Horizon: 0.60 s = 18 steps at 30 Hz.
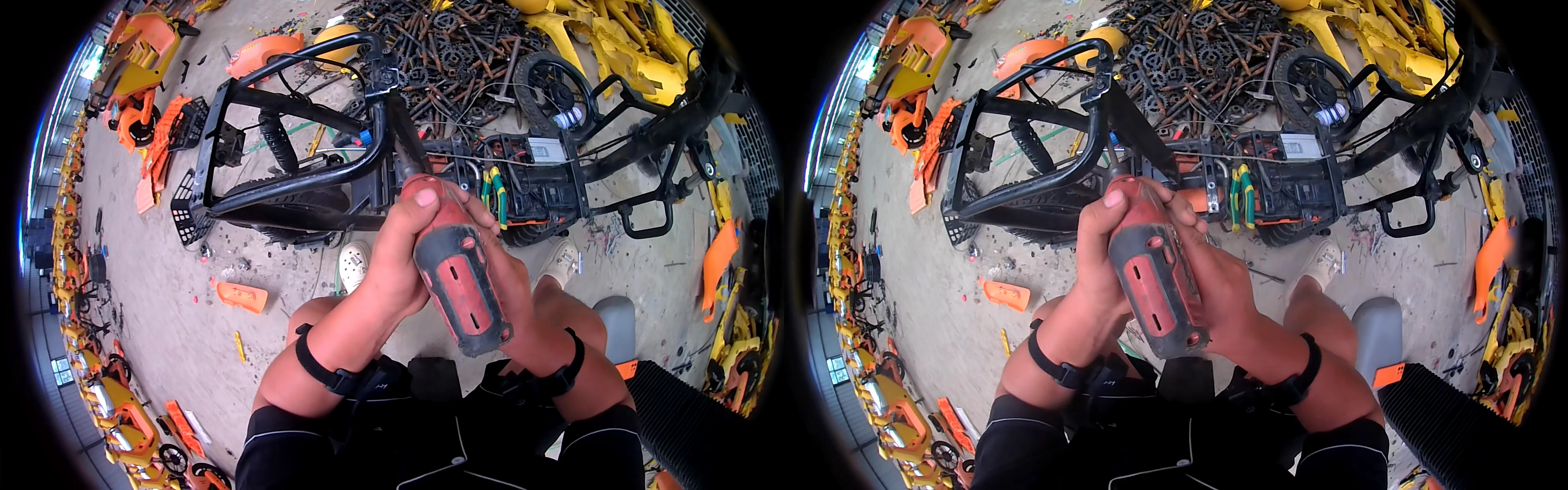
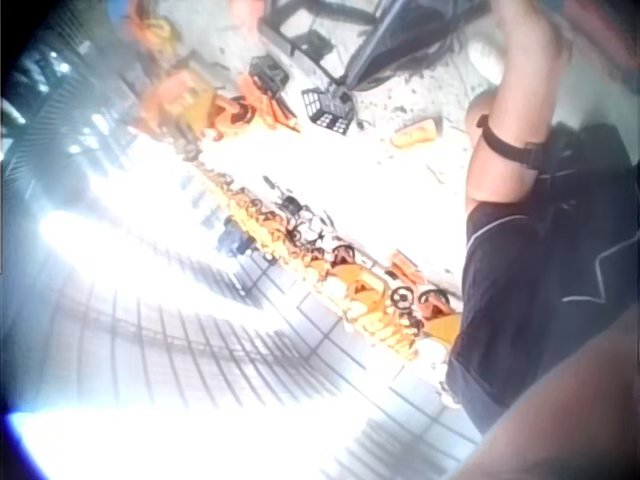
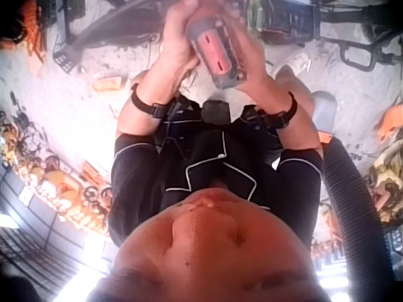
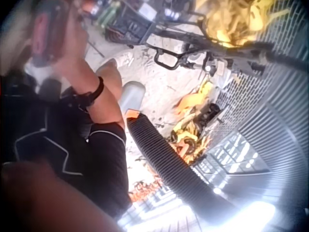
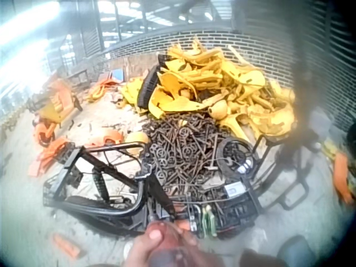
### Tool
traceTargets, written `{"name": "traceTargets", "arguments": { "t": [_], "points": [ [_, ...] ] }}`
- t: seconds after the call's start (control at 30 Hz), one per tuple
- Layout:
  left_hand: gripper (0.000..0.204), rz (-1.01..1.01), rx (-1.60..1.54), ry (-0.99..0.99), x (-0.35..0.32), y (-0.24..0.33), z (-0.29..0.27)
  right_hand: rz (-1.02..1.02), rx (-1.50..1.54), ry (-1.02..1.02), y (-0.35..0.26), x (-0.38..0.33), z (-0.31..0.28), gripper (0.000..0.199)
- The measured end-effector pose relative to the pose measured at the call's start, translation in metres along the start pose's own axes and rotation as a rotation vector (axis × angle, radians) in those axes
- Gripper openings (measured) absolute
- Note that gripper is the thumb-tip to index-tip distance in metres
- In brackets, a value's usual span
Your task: The person uses an impact driver to loosen components on a vehicle frame and then uses pliers to manipulate and organize various wires and electrical connectors.
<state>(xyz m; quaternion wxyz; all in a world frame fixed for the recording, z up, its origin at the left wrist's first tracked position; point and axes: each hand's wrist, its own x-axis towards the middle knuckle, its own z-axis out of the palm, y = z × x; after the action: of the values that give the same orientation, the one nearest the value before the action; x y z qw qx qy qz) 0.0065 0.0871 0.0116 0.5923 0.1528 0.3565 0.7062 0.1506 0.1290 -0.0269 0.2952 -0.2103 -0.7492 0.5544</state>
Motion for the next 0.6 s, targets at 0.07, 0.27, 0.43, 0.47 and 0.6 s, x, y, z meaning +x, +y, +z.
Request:
{"name": "traceTargets", "arguments": {
  "t": [0.07,0.27,0.43,0.47,0.6],
  "points": [
    [0.056,-0.005,-0.015,-0.005,-0.001,0.000,0.001,-0.073,-0.023,0.005,0.000,0.000,-0.002,0.099],
    [0.056,-0.026,-0.047,0.039,-0.009,-0.003,0.002,-0.069,0.030,-0.020,0.001,-0.006,0.001,0.102],
    [0.056,-0.019,-0.042,0.060,-0.015,-0.004,0.005,-0.082,-0.007,-0.020,-0.007,-0.009,0.000,0.102],
    [0.056,-0.019,-0.039,0.068,-0.016,-0.004,0.005,-0.070,0.001,-0.015,-0.007,-0.011,0.001,0.101],
    [0.056,0.005,-0.036,0.064,-0.022,-0.007,0.003,-0.073,0.004,-0.018,-0.004,-0.016,0.004,0.096]
  ]
}}
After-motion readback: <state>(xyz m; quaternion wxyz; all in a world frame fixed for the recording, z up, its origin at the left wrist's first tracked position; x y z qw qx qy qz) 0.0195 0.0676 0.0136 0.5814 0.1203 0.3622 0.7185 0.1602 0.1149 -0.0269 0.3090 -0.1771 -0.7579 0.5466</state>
